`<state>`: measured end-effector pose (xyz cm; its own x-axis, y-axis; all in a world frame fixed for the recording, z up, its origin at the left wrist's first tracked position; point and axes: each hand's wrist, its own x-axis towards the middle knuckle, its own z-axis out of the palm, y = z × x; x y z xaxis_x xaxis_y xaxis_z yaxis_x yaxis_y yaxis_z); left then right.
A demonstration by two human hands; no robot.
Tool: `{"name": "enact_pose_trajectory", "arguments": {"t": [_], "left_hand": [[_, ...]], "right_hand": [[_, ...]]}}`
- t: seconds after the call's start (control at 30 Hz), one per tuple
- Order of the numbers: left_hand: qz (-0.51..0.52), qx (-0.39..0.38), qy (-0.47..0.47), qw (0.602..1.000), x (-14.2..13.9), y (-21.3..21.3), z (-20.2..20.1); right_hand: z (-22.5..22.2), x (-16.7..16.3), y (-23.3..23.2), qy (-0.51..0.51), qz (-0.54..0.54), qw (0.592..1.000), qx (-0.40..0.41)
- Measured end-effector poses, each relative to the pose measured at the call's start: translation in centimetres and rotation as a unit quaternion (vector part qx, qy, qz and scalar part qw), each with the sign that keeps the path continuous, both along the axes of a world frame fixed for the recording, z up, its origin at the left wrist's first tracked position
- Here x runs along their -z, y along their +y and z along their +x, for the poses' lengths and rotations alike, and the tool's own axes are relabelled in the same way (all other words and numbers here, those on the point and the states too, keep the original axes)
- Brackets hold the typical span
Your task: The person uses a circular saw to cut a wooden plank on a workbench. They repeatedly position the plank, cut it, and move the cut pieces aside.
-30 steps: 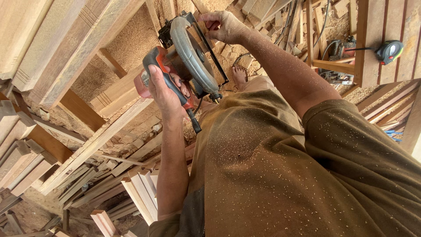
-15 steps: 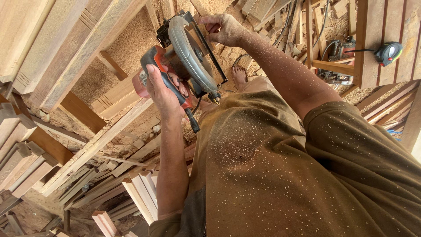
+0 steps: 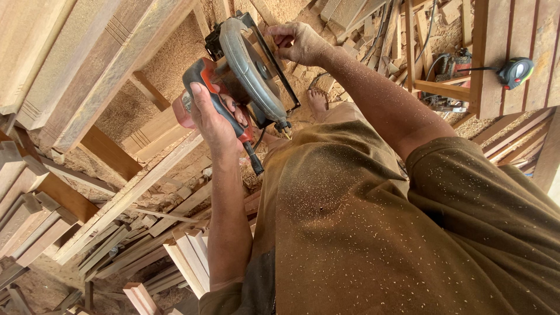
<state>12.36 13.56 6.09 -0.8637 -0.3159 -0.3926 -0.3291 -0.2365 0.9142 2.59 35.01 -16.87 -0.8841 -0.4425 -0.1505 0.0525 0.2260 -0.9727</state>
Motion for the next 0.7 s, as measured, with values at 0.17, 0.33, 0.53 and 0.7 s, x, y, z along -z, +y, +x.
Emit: {"name": "enact_pose_trajectory", "arguments": {"t": [0.17, 0.33, 0.53, 0.7], "left_hand": [[-0.005, 0.002, 0.018, 1.000, 0.2, -0.1, -0.6], [0.020, 0.001, 0.036, 0.999, 0.4, -0.1, -1.3], [0.005, 0.011, 0.018, 1.000, 0.5, 0.0, -2.0], [0.003, -0.006, 0.017, 1.000, 0.5, -0.1, -2.7]], "right_hand": [[-0.1, 0.2, 0.0, -0.006, -0.006, 1.000, 0.004], [0.1, 0.3, 0.3, 0.028, 0.004, 1.000, 0.006], [0.1, 0.2, 0.5, 0.004, 0.012, 1.000, -0.001], [-0.2, 0.3, 0.3, -0.007, -0.011, 1.000, -0.002]]}}
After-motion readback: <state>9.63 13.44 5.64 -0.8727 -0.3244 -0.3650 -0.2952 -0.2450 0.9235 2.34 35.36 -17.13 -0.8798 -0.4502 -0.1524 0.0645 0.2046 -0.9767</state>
